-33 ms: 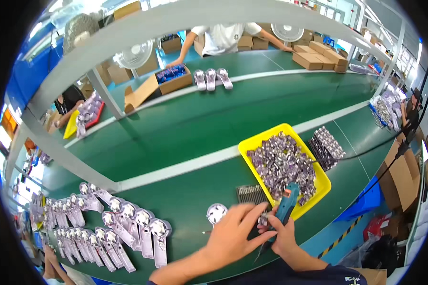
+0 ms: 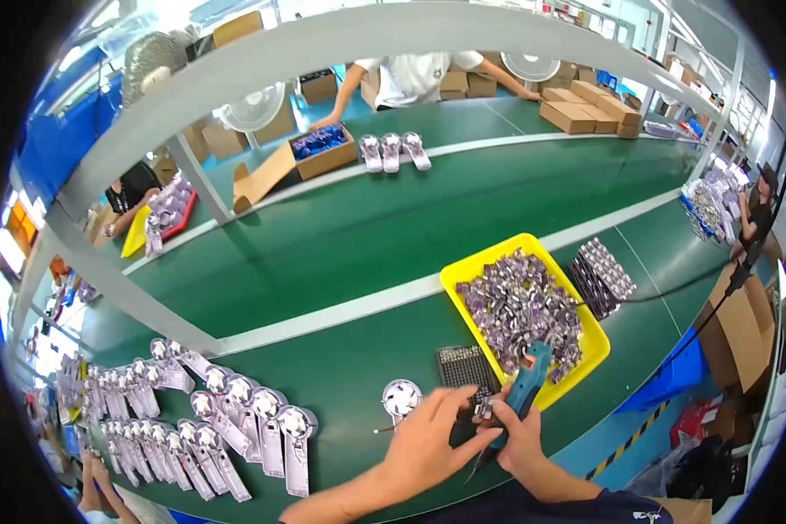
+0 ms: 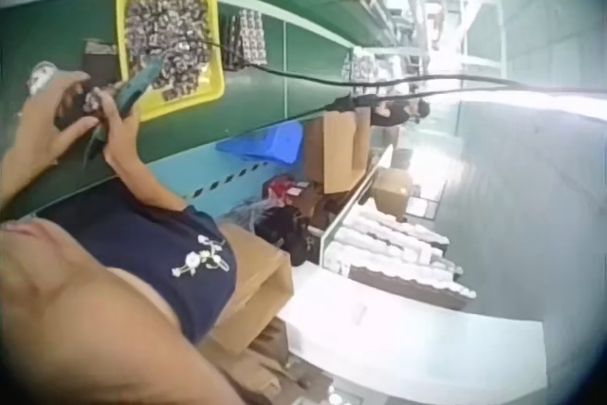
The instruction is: Assembling handheld fans on a production line using an electric screwdriver to secure components.
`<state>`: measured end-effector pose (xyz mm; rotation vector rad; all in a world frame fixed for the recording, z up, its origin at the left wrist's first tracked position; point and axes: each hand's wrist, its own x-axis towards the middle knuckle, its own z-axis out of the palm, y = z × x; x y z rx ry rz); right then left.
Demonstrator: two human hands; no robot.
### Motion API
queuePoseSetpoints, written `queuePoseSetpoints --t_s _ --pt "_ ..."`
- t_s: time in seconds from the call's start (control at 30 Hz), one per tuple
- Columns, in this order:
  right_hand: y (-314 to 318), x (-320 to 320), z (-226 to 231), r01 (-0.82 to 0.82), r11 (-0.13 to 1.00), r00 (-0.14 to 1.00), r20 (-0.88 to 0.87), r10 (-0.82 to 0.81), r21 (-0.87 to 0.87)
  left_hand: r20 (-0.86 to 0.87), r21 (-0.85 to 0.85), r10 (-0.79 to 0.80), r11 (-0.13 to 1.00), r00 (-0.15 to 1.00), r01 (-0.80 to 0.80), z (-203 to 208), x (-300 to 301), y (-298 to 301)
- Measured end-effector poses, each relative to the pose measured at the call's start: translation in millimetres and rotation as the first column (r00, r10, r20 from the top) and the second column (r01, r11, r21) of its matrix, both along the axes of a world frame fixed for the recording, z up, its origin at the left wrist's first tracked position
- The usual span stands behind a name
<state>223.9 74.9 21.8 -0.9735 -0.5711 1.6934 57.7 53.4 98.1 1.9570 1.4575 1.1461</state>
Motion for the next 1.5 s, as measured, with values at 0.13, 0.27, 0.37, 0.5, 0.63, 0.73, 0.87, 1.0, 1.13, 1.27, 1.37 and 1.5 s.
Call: queuePoseSetpoints --t_s 0.13,0.27,0.37,0.5,0.63,0.73,0.87,1.0,1.13,1.27,1.37,1.5 --pt "-6.0 -5.6 -2.1 -0.009 0.996 1.000 0.013 0.008 0.088 0.293 -0.305 0.091 0.952 0.952 0.003 -36.3 17.3 -20.2" --pt "-14.7 1.6 -4.7 -0.156 0.967 0.962 0.252 0.103 0.203 0.749 -0.426 0.250 0.891 0.613 0.157 -64.2 14.6 -32.0" --pt "-19.2 8.3 20.0 -0.186 0.955 0.916 0.392 0.082 0.233 0.629 -0.488 0.140 0.836 0.765 0.249 -66.4 0.1 -47.5" --pt "-16.3 37.0 32.0 -0.505 0.751 0.761 0.631 0.153 0.427 0.755 -0.579 0.105 0.571 0.648 0.582 -50.6 -13.0 -45.8" --pt "-8.8 33.5 33.8 -0.747 0.607 0.510 0.819 0.263 0.270 0.829 -0.522 0.099 0.492 0.551 0.697 -67.8 -22.6 -37.7" --pt "-19.2 36.1 27.4 -0.745 0.589 0.473 0.871 0.133 0.314 0.829 -0.535 0.144 0.487 0.541 0.690 -61.4 -24.9 -36.0" --pt "-26.5 24.2 37.9 -0.669 0.690 0.613 0.729 0.304 0.276 0.855 -0.483 0.126 0.547 0.503 0.684 -64.2 -25.8 -38.0" --pt "-24.9 18.7 39.3 -0.680 0.695 0.587 0.742 0.325 0.234 0.866 -0.455 0.089 0.549 0.492 0.701 -71.5 -31.1 -43.1" --pt "-24.8 19.9 24.2 -0.696 0.651 0.582 0.769 0.264 0.304 0.838 -0.458 0.046 0.602 0.544 0.655 -62.2 -31.4 -43.1" --pt "-18.3 6.8 20.8 -0.545 0.782 0.679 0.706 0.201 0.301 0.397 -0.376 -0.048 0.902 0.917 0.210 -66.2 -51.5 -41.6" --pt "-3.8 -6.4 20.5 -0.544 0.789 0.647 0.741 0.178 0.285 -0.126 0.008 0.024 1.000 0.992 -0.024 -73.4 -63.6 -39.2" --pt "-1.6 -22.9 15.3 -0.581 0.791 0.610 0.747 0.266 0.193 -0.276 -0.006 0.100 0.994 0.956 -0.106 -80.7 -71.8 -41.8"
